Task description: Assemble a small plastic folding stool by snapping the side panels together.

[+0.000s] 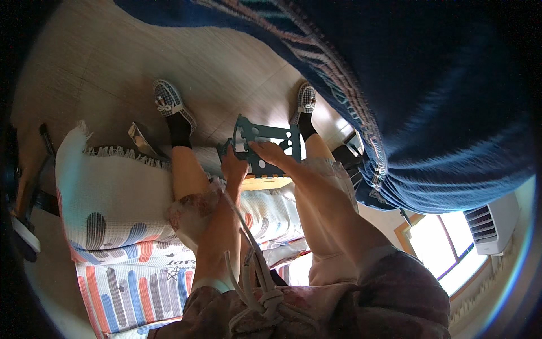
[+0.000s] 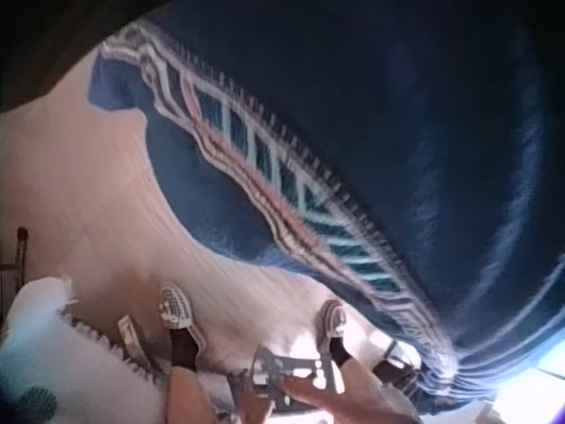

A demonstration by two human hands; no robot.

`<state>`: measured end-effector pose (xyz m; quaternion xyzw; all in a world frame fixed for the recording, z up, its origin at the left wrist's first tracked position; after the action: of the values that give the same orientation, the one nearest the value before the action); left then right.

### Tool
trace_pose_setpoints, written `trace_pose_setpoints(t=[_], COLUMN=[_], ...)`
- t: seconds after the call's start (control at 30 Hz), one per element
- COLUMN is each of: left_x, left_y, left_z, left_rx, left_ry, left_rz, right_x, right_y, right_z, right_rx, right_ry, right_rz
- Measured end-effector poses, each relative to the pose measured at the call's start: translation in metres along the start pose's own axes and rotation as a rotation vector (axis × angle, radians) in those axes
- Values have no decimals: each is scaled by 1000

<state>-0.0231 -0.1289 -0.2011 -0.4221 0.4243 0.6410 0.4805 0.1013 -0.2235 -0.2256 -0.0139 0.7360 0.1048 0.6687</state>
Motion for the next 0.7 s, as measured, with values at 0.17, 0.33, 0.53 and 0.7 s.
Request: trace_pose_setpoints(t=[0.17, 0.33, 0.53, 0.7], left_x=[-15, -37, -48, -46], left_y=[-12, -42, -37, -41], left_z=[37, 64, 75, 61], left_rx=[-96, -153, -349, -349], left_ry=[-48, 17, 68, 68], left_rz=[-283, -479, -505, -604], right_x=[-39, -65, -81, -73], right_y=[43, 42, 65, 58], right_z=[30, 55, 64, 61], right_rx=[10, 90, 143, 347], right_ry=[-121, -239, -287, -362], right_rz=[127, 150, 212, 229])
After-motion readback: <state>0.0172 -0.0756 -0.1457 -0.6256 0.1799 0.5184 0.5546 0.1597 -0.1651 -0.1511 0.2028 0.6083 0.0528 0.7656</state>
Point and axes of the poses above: each hand's wrist, its own x-axis towards the middle knuckle, its own z-axis out of the back of the hand, y = z × x, the point moved 2 cm from there along x, towards the middle knuckle, and after that the axes turned 11 degrees about z, right-handed, at the moved point
